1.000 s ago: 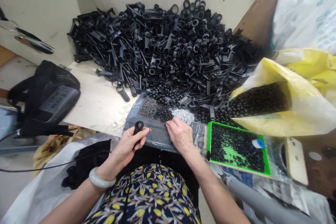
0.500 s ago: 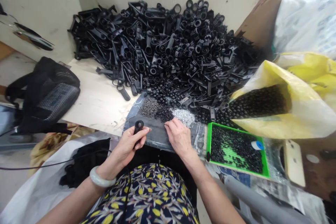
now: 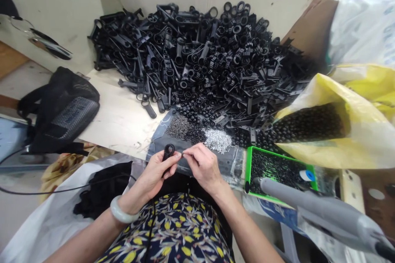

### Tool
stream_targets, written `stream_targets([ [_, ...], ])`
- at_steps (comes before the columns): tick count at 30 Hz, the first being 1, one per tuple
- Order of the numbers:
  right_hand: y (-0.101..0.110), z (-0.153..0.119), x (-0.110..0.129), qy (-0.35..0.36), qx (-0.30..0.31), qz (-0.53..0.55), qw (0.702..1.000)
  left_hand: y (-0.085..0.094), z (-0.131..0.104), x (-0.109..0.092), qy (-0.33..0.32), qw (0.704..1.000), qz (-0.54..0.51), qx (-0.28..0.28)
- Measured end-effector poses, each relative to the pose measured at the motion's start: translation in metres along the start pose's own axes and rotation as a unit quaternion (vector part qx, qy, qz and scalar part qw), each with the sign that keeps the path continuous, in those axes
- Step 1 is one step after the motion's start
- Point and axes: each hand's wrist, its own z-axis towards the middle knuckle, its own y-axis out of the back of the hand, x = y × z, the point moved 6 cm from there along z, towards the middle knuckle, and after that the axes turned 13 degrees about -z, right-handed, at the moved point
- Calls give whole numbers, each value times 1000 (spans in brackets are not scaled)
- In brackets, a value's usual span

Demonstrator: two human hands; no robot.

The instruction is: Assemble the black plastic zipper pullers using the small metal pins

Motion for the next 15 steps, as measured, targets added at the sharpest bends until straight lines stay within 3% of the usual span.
stream_targets([
  [6, 1, 0, 1, -14, 18, 39, 999, 3, 0, 2, 0, 1000, 6, 17],
  [11, -5, -8, -8, -106, 33, 141, 984, -1, 1, 4, 21, 997, 10, 69],
  [15, -15, -20, -15, -181, 18, 191, 965, -3, 2, 4, 32, 997, -70, 27],
])
